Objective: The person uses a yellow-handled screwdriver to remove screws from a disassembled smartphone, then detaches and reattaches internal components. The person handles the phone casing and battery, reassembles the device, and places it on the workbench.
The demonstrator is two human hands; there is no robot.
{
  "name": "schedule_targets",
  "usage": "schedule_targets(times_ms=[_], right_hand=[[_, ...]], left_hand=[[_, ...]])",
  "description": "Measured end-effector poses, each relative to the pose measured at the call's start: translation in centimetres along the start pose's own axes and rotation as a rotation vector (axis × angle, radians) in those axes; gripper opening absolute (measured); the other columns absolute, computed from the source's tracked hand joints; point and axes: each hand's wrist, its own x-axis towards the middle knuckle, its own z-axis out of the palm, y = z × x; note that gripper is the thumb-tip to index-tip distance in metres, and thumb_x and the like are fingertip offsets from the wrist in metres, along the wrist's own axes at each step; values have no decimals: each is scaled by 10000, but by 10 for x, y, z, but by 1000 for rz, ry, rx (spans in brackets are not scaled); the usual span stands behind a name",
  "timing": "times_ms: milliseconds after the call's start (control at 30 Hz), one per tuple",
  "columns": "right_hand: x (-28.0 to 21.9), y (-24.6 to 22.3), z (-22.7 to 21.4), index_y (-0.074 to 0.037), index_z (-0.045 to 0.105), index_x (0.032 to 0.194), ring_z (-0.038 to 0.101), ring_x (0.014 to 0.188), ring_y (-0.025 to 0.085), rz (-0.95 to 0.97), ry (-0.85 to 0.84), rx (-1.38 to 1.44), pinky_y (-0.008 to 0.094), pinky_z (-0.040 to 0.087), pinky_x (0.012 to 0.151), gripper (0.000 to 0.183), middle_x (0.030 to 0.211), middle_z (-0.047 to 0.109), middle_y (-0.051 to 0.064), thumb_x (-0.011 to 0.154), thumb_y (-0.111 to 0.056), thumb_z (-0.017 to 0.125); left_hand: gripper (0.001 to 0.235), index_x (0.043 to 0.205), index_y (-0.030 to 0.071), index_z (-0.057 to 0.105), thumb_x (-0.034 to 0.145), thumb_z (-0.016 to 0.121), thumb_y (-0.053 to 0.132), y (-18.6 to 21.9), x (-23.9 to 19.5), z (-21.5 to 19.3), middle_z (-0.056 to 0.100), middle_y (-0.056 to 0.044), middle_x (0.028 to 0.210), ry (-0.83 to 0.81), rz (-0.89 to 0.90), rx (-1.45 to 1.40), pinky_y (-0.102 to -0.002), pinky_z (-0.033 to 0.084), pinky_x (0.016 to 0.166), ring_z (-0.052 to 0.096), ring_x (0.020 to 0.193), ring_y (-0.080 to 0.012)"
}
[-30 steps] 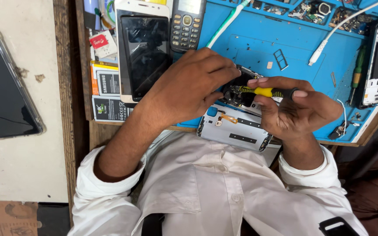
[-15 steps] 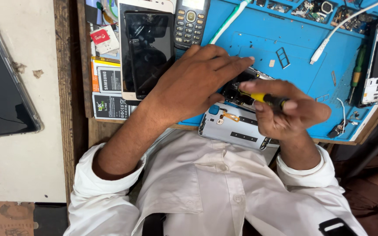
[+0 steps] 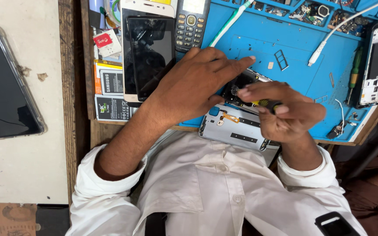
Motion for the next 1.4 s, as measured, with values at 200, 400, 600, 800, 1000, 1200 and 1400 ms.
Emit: schedule_targets(times_ms=[200,400,600,800,1000,1200,1400], right_hand=[[-12,7,-3,-120,303,1173,744,889,326,44,55,35,428,679,787,413,970,658,243,971,-49,656],[-26,17,-4,-131,336,1160,687,905,339,26,179,-154,372,604,760,560,997,649,299,842,-156,796],[-20,17,-6,-117,321,1183,721,981,343,5,43,27,427,646,808,420,1073,648,293,963,-122,679],[-9,8,-1,-123,333,1193,745,954,323,52,53,97,448,668,798,365,1009,674,217,1000,-61,637],[-17,8,-3,-179,351,1227,703,1009,301,8,72,6,415,656,772,490,1100,612,213,944,-129,748],[-18,11,-2,-143,415,1325,725,967,293,33,93,74,345,642,700,485,1084,624,259,943,-165,712],[-9,4,-7,-92,413,1321,745,957,385,22,11,89,478,675,813,413,1019,680,299,987,-67,655]], left_hand=[[900,1543,143,430,760,871,195,1,2,0,683,-35,1200,0,-4,-21,-438,429,982,574,1177,-254],[873,1522,140,458,759,877,205,2,2,-3,689,-31,1192,-9,-17,-30,-445,427,992,572,1187,-255],[877,1518,126,459,751,875,207,2,2,-3,690,-31,1224,11,-8,-33,-446,429,991,568,1214,-260],[871,1520,139,459,753,870,182,1,1,-2,688,-24,1228,-1,-10,-36,-453,429,1008,566,1230,-256],[874,1517,134,457,747,865,198,1,3,-2,682,-37,1256,1,2,-28,-460,418,1010,552,1239,-273],[871,1520,139,461,752,865,215,2,2,-4,681,-33,1245,-17,-11,-36,-452,412,1021,547,1241,-261],[855,1514,135,474,758,864,219,5,2,-6,676,-26,1250,-45,-36,-49,-453,414,1022,544,1247,-251]])
